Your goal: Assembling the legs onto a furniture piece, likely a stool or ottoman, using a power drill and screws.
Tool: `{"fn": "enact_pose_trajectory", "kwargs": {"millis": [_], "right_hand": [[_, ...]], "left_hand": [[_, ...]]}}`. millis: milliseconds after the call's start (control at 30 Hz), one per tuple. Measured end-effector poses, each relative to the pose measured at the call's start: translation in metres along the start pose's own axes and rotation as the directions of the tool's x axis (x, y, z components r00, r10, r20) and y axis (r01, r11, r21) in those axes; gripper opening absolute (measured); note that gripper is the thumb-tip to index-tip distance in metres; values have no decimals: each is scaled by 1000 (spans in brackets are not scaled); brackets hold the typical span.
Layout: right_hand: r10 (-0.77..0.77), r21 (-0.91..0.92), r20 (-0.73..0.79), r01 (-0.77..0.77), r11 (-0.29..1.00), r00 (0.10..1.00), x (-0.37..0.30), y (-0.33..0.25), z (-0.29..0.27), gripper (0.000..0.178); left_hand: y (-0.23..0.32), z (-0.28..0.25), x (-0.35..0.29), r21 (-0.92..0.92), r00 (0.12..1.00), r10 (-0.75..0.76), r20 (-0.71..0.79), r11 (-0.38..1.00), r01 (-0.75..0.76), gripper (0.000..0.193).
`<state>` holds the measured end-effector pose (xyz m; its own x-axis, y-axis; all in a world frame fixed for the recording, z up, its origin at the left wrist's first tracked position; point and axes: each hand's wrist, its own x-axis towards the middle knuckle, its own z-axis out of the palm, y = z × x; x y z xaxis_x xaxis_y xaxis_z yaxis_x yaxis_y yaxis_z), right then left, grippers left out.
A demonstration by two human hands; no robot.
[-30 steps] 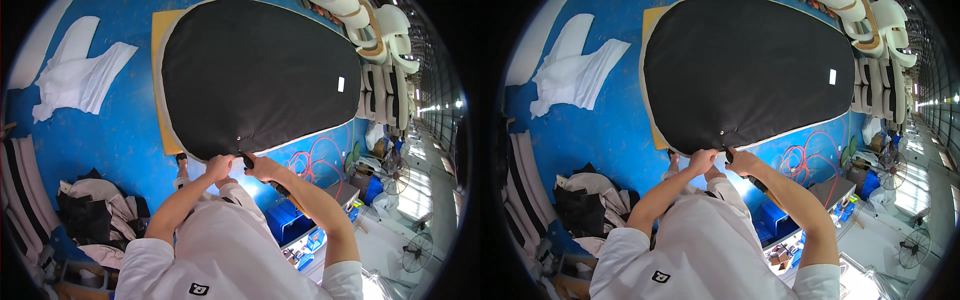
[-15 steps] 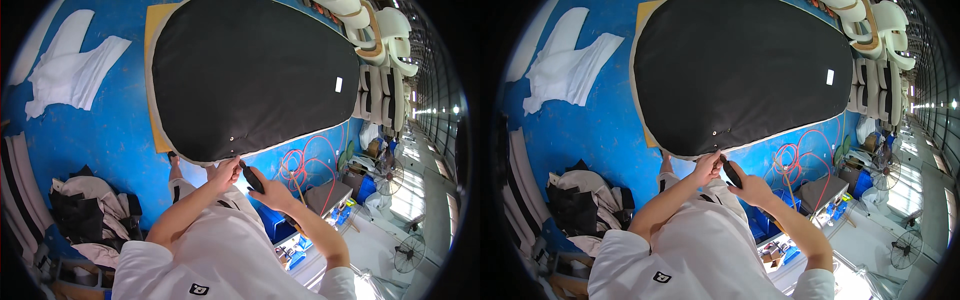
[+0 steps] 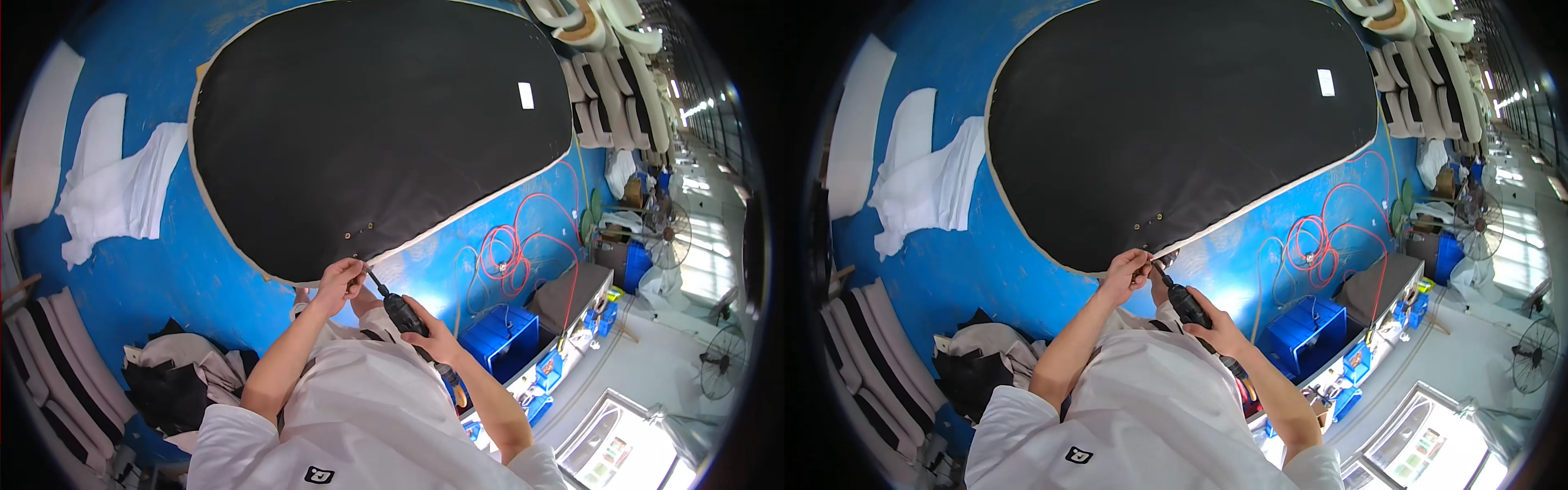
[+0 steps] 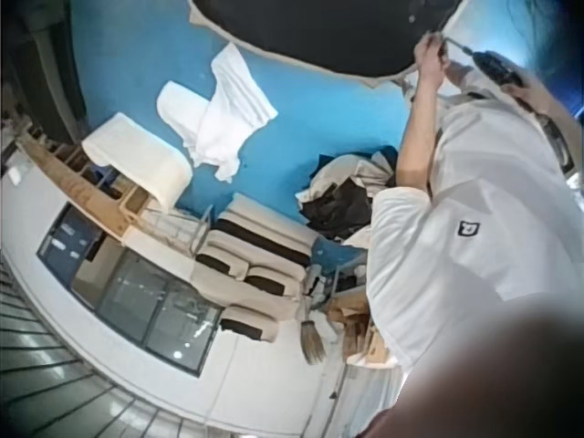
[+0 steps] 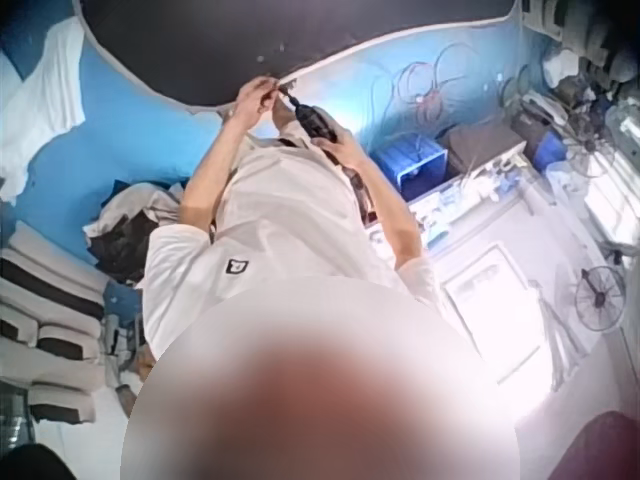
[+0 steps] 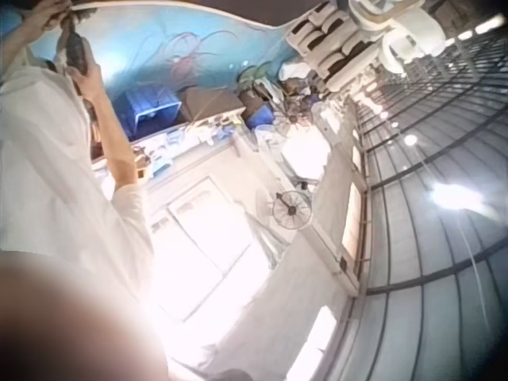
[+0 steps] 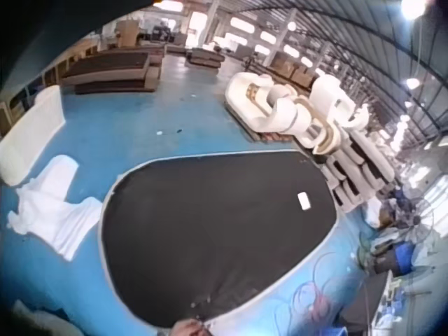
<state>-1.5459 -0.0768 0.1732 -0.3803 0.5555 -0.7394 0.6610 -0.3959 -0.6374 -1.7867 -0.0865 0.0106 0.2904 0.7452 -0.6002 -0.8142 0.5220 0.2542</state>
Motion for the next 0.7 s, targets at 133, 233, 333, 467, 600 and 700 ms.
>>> {"fn": "enact_pose_trajectory", "kwargs": {"millis": [133,233,333,467,600,700], "right_hand": [[-60,81,34,57,995,998,2,20,-15,84],[-64,34,76,62,998,995,1,30,-30,84],[-33,-55,108,39,998,994,1,32,-40,84],[114,-175,178,-82,981,977,5,29,-52,83],[30,-6,130,-29,1000,991,10,65,-53,83],[27,173,5,-28,985,1000,16,67,-53,84]], "left_hand": [[-10,14,5,82,1000,27,10,996,-28,14],[-15,18,11,310,1000,-6,-10,951,9,16],[-13,21,20,458,990,-127,-61,878,141,18],[-19,25,36,514,962,-262,-73,817,261,22],[-39,19,45,319,923,-371,104,891,322,32],[-45,20,44,804,995,102,-5,592,-57,53]]}}
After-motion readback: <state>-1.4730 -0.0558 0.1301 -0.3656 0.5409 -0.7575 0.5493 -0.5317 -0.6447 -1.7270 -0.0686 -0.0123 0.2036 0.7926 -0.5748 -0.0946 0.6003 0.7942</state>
